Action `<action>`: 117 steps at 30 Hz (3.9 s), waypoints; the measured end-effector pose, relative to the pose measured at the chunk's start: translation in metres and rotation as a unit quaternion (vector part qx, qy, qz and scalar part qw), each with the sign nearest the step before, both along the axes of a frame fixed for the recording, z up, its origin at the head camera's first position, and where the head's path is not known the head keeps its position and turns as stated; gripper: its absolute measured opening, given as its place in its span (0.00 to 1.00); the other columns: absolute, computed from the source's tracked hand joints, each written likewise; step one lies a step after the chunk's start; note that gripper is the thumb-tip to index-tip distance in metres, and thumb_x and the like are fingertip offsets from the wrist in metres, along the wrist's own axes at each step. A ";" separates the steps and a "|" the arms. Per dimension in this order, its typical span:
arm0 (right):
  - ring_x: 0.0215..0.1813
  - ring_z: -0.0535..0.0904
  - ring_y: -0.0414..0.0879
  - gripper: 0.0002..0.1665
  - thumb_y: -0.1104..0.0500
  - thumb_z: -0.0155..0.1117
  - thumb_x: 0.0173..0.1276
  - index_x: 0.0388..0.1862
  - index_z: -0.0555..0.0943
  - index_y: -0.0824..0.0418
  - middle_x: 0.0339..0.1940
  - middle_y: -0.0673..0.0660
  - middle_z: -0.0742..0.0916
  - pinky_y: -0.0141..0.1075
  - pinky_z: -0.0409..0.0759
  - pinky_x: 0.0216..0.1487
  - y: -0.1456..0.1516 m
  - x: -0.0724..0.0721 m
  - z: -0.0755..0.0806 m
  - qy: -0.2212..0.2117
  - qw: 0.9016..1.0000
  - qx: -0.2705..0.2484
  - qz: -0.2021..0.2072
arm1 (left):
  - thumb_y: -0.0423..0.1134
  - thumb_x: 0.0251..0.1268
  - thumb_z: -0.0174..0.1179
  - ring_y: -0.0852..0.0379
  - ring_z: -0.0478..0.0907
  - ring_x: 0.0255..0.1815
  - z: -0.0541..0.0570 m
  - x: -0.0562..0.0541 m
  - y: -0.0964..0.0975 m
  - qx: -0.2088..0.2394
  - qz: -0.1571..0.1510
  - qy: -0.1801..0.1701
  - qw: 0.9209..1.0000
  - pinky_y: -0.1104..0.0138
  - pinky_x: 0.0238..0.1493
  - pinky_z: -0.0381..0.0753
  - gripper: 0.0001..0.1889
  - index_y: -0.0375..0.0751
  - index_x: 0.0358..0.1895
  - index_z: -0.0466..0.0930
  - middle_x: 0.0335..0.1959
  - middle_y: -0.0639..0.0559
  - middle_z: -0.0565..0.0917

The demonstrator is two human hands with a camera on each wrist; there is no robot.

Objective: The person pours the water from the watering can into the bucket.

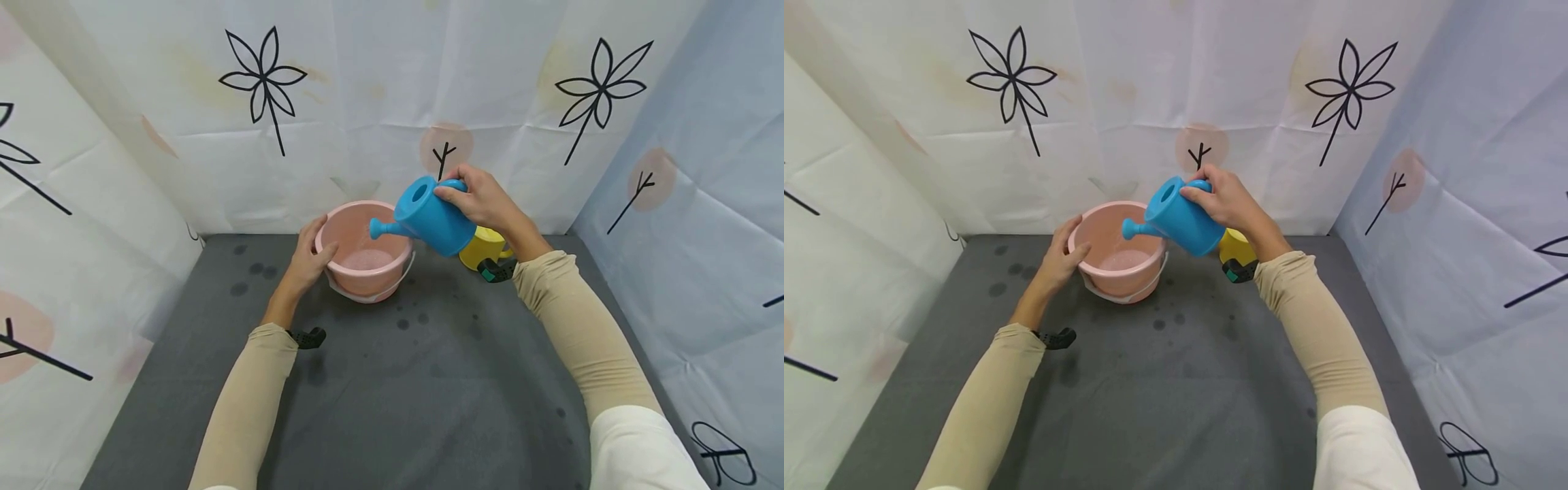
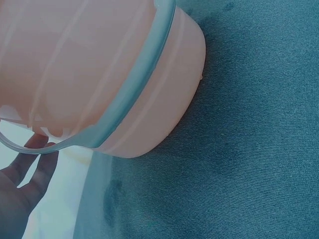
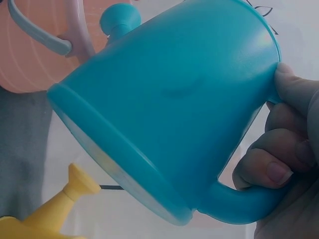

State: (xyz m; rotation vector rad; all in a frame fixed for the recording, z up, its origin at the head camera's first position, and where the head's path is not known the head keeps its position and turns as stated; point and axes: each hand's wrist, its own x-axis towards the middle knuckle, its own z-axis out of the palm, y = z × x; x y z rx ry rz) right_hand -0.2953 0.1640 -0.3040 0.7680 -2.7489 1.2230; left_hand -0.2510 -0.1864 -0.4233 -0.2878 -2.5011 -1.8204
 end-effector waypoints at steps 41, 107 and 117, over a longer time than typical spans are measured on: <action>0.46 0.69 0.55 0.14 0.56 0.57 0.80 0.53 0.72 0.66 0.33 0.58 0.68 0.50 0.62 0.50 -0.004 -0.004 0.002 -0.021 1.000 0.005 -0.002 | 0.36 0.73 0.56 0.36 0.50 0.81 -0.004 -0.003 -0.002 0.005 0.000 -0.002 1.000 0.44 0.77 0.61 0.38 0.37 0.82 0.52 0.82 0.34 0.46; 0.41 0.67 0.54 0.13 0.56 0.57 0.80 0.49 0.70 0.65 0.29 0.56 0.63 0.48 0.62 0.48 -0.010 -0.003 0.011 0.004 0.999 0.040 0.011 | 0.37 0.73 0.56 0.34 0.55 0.79 -0.004 -0.003 -0.002 0.022 0.000 -0.009 1.000 0.42 0.72 0.68 0.38 0.40 0.83 0.51 0.81 0.33 0.46; 0.43 0.67 0.55 0.15 0.54 0.56 0.81 0.51 0.70 0.65 0.29 0.56 0.63 0.49 0.62 0.49 -0.011 -0.005 0.012 -0.012 0.998 0.055 0.004 | 0.37 0.73 0.56 0.35 0.57 0.78 -0.008 -0.005 -0.003 0.029 -0.002 -0.012 1.000 0.42 0.71 0.70 0.38 0.39 0.82 0.51 0.82 0.34 0.46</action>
